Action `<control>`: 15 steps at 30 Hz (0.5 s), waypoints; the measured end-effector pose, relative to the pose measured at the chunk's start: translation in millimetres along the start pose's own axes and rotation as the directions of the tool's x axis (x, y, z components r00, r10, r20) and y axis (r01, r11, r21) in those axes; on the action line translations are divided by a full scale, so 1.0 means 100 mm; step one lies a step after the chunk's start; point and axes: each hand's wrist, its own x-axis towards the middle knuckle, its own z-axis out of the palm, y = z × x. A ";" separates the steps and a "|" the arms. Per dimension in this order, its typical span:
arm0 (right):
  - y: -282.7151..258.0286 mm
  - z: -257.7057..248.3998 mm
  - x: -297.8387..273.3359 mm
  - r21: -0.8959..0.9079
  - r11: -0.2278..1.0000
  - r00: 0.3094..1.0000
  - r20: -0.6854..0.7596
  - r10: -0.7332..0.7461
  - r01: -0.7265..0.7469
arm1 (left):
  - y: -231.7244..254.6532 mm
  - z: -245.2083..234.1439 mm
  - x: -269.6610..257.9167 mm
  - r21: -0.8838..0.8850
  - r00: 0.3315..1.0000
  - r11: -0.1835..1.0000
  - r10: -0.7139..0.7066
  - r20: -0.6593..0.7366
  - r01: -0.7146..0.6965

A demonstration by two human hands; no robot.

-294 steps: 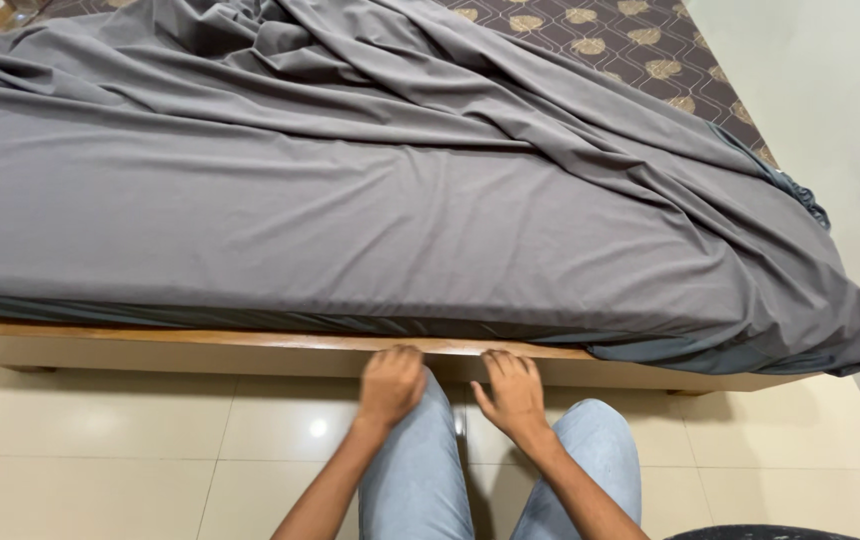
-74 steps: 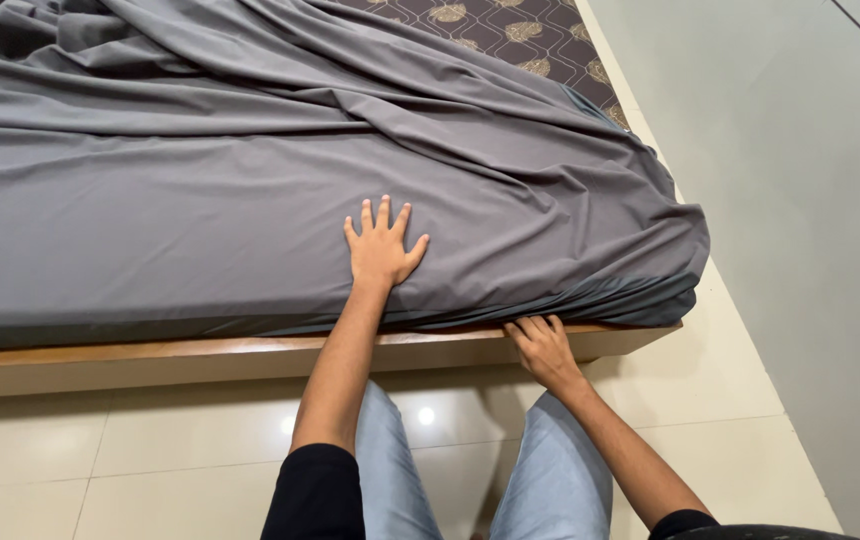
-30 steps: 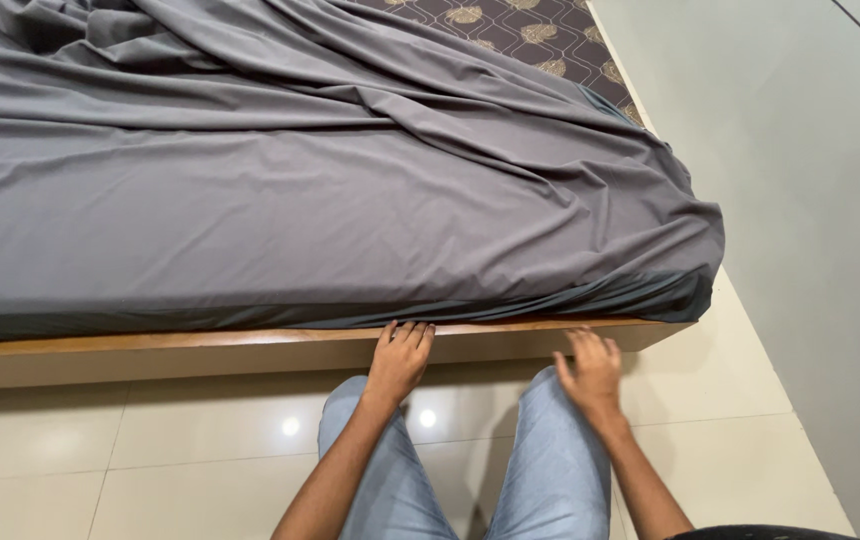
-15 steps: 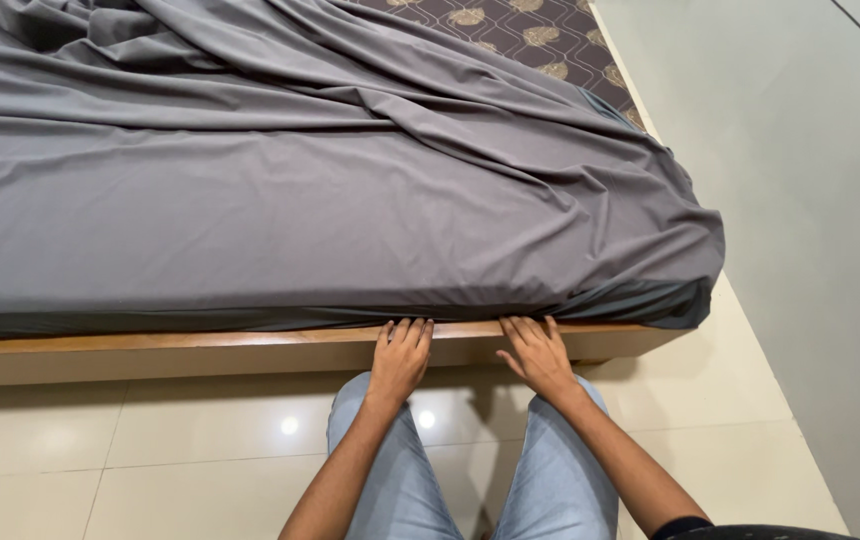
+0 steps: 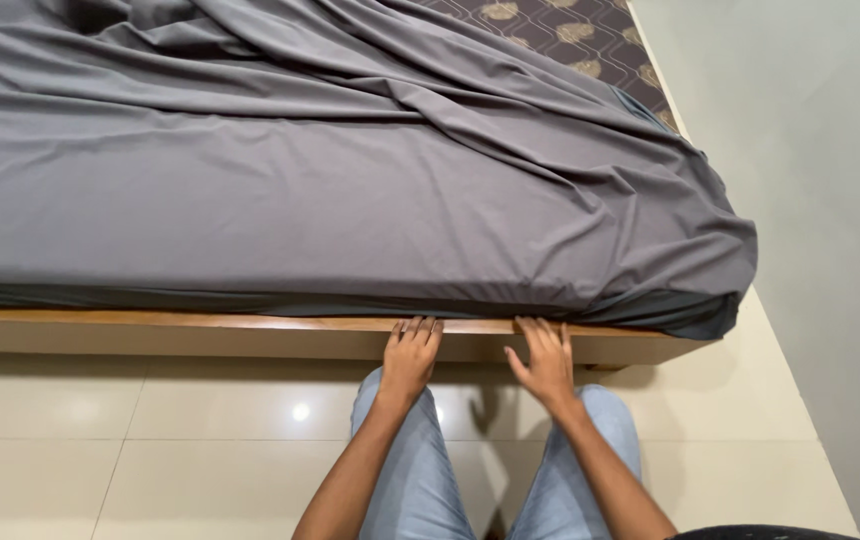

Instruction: The person fits a gray sheet onto a mattress by pulling the edges down and tucking the fabric under the mattress frame, smoothing the surface with their hands as they work around the bed.

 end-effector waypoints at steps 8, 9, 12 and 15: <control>-0.78 -0.12 0.19 0.221 0.906 0.926 0.032 -0.376 0.360 | -0.80 -0.61 -0.29 0.241 0.942 0.939 -0.289 0.171 0.245; -0.85 -0.09 0.27 0.224 0.902 0.922 0.028 -0.385 0.370 | -0.89 -0.68 -0.29 0.247 0.941 0.936 -0.295 0.164 0.251; -1.07 0.07 0.44 0.249 0.855 0.872 0.071 -0.484 0.454 | -1.04 -0.80 -0.34 0.285 0.940 0.931 -0.288 0.184 0.230; -1.27 0.18 0.64 0.220 0.880 0.884 0.115 -0.453 0.422 | -1.13 -0.76 -0.31 0.272 0.904 0.913 -0.366 0.220 0.304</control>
